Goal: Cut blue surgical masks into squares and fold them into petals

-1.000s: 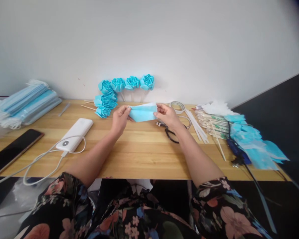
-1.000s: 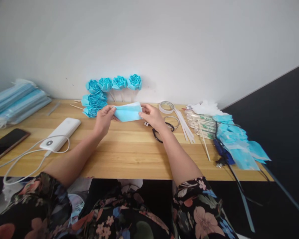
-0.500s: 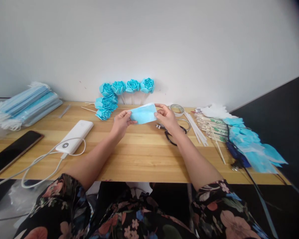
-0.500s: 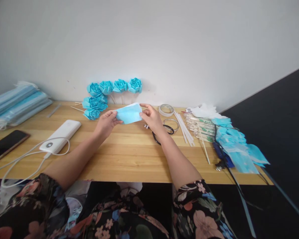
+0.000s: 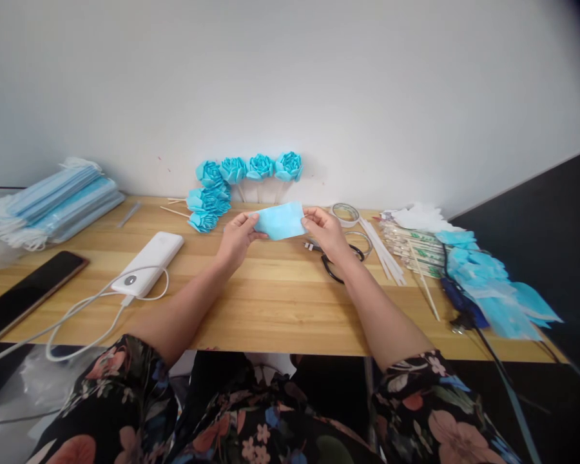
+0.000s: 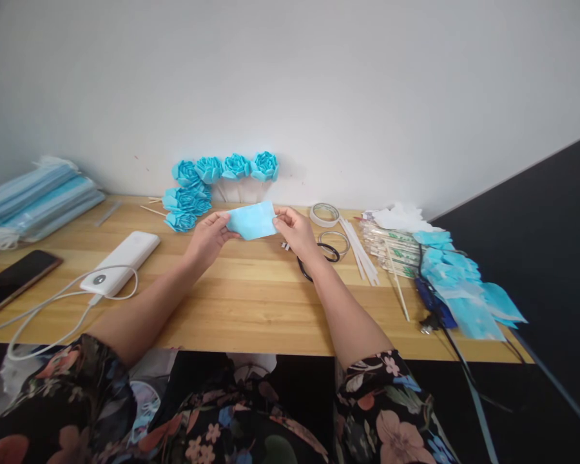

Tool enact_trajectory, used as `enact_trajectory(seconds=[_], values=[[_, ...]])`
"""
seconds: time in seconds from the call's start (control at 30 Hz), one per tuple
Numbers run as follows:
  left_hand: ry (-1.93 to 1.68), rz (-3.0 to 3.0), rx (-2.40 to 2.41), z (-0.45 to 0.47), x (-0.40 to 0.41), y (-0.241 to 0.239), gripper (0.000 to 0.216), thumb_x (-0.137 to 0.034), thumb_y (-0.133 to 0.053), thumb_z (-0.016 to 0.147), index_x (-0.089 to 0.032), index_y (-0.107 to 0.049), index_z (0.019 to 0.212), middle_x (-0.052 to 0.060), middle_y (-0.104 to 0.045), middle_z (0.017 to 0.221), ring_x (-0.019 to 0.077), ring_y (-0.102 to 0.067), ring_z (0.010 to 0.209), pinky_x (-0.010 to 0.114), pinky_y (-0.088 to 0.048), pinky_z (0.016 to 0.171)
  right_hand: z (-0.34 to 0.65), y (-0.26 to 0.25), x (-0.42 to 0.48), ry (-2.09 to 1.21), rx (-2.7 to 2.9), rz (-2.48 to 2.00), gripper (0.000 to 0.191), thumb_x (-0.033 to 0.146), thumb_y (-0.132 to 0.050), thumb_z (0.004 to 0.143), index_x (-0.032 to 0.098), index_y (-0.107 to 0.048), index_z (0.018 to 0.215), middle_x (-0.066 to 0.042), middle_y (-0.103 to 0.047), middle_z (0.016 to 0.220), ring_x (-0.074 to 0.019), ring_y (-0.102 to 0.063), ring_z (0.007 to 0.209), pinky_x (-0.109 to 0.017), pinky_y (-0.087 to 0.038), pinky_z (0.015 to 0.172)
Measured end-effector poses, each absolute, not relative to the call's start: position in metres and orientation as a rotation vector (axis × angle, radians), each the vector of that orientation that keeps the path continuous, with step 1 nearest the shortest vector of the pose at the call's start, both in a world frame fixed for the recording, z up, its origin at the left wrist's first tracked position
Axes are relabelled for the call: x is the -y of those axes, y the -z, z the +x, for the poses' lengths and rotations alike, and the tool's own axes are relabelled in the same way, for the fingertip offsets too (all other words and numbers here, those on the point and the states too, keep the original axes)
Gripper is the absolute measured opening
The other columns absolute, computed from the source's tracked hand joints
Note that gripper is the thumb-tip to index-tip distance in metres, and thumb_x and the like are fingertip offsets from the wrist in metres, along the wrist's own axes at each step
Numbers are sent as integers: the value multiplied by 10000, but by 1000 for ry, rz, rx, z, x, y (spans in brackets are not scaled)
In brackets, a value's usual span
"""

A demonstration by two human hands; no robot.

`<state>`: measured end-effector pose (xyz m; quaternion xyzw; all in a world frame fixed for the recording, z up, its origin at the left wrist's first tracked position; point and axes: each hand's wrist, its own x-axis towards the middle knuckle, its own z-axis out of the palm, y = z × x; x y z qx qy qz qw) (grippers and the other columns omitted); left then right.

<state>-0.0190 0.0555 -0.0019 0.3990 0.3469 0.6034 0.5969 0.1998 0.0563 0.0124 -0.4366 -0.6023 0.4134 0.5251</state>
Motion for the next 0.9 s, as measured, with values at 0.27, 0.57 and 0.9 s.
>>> enact_trajectory(seconds=[0.27,0.57,0.9], values=[[-1371,947,-832,-17,-54,1,397,-419,-863,671,-107,-677,833,30,-683,797,121,-655,685,265,-602,626,199,-7,-57,-892,1473,-1103,300,493,-680,801,193,-667,800,21,-620,711,-134,-527,672,-268,-412,651],[-1383,960,-859,-15,-52,1,390,-437,-848,692,-103,-680,806,27,-667,759,116,-631,658,254,-586,592,191,-7,-53,-785,1326,-1128,281,470,-712,775,194,-658,774,5,-639,692,-142,-542,660,-273,-438,621],[-1489,1135,-897,-18,-51,0,384,-501,-807,717,-154,-671,810,-11,-671,760,119,-661,632,263,-589,626,197,-6,-60,-1168,1303,-1057,597,524,-761,704,177,-717,1188,-47,-750,913,-200,-669,849,-324,-535,750]])
